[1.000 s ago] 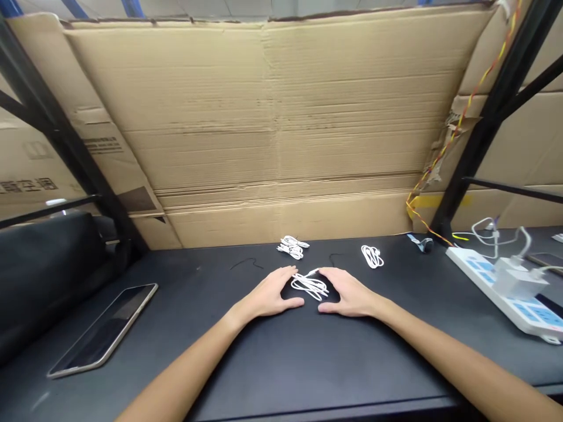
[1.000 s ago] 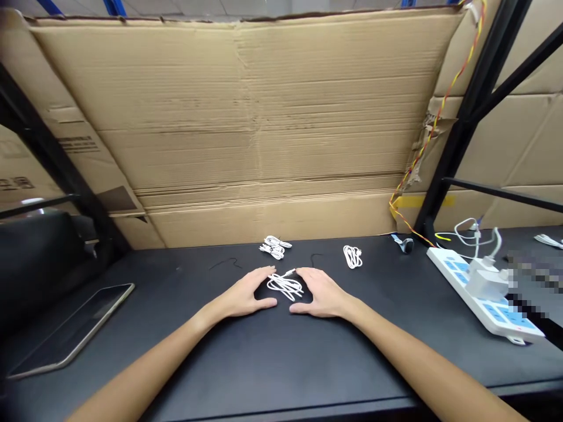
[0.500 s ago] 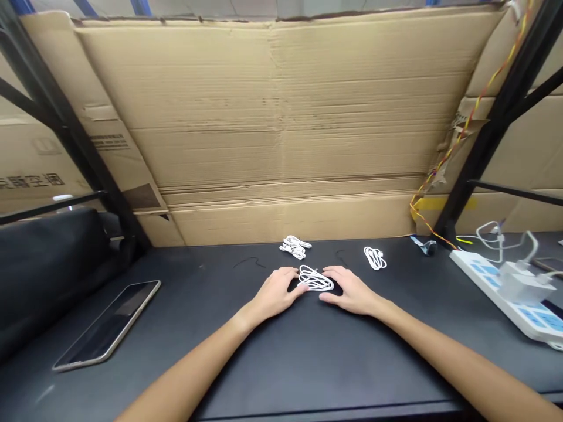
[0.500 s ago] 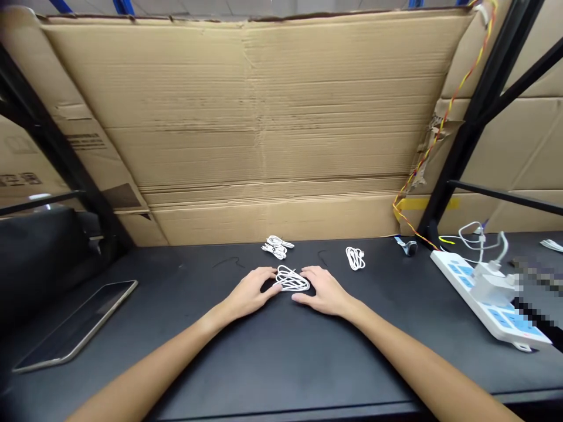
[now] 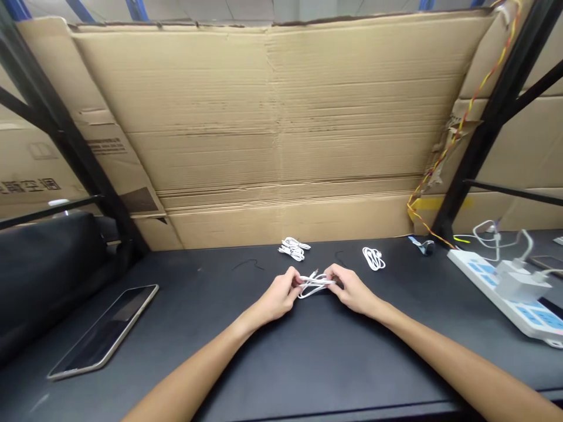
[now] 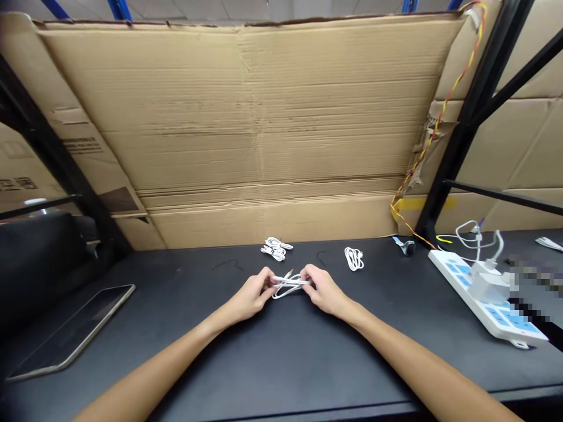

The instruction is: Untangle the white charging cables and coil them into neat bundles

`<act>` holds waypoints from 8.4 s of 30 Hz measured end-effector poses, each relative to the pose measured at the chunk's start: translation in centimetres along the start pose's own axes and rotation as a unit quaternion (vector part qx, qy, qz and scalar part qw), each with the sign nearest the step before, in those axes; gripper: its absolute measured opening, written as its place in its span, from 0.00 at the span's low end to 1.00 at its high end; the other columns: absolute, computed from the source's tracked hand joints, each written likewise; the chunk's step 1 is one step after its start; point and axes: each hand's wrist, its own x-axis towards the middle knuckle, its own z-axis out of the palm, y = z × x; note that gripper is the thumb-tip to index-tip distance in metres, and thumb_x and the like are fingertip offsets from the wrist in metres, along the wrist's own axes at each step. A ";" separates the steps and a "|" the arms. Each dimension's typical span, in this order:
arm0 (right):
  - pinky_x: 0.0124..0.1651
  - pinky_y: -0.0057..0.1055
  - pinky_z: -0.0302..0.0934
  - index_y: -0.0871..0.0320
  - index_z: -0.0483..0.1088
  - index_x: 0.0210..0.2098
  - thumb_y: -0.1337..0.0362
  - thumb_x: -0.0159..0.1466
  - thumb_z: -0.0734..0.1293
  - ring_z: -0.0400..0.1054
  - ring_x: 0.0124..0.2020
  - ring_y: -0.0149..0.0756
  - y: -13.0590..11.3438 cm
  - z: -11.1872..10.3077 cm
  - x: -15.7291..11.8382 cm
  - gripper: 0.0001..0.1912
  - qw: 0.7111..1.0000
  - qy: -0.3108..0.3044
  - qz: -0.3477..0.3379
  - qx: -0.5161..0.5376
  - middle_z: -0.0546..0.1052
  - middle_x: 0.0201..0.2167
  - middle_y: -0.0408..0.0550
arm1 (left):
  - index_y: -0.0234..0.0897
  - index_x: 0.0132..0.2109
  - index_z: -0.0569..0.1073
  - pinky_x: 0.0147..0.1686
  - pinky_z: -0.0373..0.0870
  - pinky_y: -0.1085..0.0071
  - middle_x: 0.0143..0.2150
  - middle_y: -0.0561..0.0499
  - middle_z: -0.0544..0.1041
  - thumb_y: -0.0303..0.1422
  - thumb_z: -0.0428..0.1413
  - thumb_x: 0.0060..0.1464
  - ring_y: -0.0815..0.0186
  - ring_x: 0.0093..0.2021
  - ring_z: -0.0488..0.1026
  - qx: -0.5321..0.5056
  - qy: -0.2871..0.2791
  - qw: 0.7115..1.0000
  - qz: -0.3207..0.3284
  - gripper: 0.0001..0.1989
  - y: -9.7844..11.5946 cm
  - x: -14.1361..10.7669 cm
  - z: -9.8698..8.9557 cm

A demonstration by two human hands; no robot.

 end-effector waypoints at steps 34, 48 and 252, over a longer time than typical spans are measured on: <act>0.24 0.25 0.60 0.60 0.70 0.33 0.59 0.53 0.70 0.64 0.20 0.28 -0.5 -1.0 0.8 0.12 0.911 0.041 0.240 0.334 0.72 0.21 0.41 | 0.34 0.32 0.72 0.23 0.48 0.76 0.22 0.58 0.58 0.40 0.52 0.52 0.73 0.23 0.51 -0.089 -0.223 0.966 -0.092 0.12 4.1 -0.6 -1.8; 0.39 0.28 0.61 0.60 0.73 0.34 0.62 0.51 0.74 0.67 0.31 0.29 -1.2 -2.3 0.6 0.13 0.836 -0.091 0.214 0.497 0.74 0.30 0.45 | 0.34 0.30 0.69 0.20 0.44 0.76 0.19 0.60 0.53 0.47 0.50 0.55 0.74 0.20 0.48 -0.124 -0.110 0.981 -0.100 0.19 2.3 -0.2 -4.0; 0.26 0.25 0.62 0.54 0.51 0.26 0.65 0.49 0.69 0.65 0.24 0.27 0.2 -3.3 1.1 0.19 0.870 0.249 0.230 0.358 0.64 0.21 0.36 | 0.37 0.41 0.62 0.29 0.56 0.74 0.28 0.57 0.63 0.40 0.47 0.59 0.71 0.27 0.58 0.049 -0.027 0.998 -0.034 0.10 1.5 -0.5 -2.2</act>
